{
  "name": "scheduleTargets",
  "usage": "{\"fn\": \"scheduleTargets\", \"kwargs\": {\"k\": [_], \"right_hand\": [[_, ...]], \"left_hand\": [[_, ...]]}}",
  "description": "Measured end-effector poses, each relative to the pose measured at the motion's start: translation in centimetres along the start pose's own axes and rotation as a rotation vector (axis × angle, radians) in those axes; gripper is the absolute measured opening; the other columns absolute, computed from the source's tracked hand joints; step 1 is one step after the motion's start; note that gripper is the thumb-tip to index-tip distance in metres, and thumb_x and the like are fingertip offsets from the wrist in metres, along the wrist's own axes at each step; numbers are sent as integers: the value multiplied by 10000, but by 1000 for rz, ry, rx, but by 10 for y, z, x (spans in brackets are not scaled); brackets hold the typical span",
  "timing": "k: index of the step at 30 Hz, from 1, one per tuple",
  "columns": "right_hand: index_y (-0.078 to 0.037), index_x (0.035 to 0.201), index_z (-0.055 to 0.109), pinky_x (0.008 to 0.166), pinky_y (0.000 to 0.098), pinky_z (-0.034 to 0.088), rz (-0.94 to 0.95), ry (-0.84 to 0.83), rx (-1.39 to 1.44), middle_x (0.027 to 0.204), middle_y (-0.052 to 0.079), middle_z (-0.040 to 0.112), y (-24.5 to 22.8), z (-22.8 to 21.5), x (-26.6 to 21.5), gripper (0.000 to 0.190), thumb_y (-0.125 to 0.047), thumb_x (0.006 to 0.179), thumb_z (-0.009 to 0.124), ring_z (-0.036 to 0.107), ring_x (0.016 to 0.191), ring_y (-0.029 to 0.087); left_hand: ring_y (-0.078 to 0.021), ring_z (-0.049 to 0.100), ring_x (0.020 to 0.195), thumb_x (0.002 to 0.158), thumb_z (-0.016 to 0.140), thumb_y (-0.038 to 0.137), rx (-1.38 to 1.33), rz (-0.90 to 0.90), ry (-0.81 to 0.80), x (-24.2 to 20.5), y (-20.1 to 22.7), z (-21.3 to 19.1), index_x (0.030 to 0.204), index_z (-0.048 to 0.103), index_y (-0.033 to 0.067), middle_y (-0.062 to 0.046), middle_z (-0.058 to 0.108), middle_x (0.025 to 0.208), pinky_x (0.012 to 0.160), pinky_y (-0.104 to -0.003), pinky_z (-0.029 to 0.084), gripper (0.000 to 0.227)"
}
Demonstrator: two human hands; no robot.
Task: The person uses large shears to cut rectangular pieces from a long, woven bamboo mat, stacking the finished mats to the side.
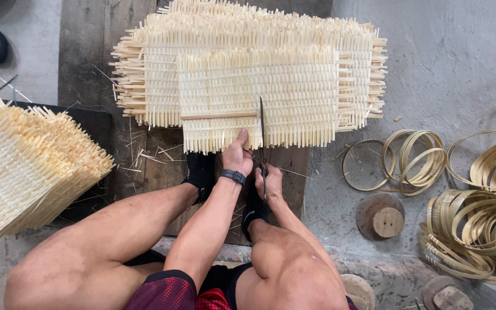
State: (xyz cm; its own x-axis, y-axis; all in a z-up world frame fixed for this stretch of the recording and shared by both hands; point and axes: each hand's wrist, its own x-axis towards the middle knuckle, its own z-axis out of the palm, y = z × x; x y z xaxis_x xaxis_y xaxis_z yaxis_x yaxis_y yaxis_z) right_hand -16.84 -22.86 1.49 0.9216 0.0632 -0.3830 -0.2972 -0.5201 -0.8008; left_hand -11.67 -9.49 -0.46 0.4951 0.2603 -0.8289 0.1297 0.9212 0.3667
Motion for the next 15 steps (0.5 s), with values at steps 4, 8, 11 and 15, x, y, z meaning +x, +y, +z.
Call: {"fn": "scheduleTargets", "kwargs": {"k": [4,8,11,15], "right_hand": [[49,808,669,625,443,502,35,-75,56,663,257,627,-12,-9,7,383,-325,886,698,629,619,367],[38,834,696,596,458,501,283,-211,217,696,258,672,-24,-11,23,404,-355,903,635,652,618,333],[61,830,701,658,431,520,90,-41,47,698,261,666,-20,-4,24,394,-328,891,695,688,662,293],[52,838,715,654,424,534,78,16,91,702,256,679,-7,11,18,336,-271,885,635,711,648,273]], "left_hand": [[-221,711,922,916,734,69,-73,29,-6,-10,1,2,1099,697,-7,-112,746,1038,780,-335,574,201],[-251,710,962,931,718,24,-99,61,-24,-24,-4,-1,1111,663,-31,-148,735,1051,864,-356,594,196],[-275,715,971,923,696,24,-89,60,-50,-26,-3,2,1105,670,-53,-155,735,1057,853,-383,605,199],[-257,716,993,947,684,50,-155,6,-67,-27,-11,-7,1135,652,-43,-149,725,1092,872,-373,617,212]]}}
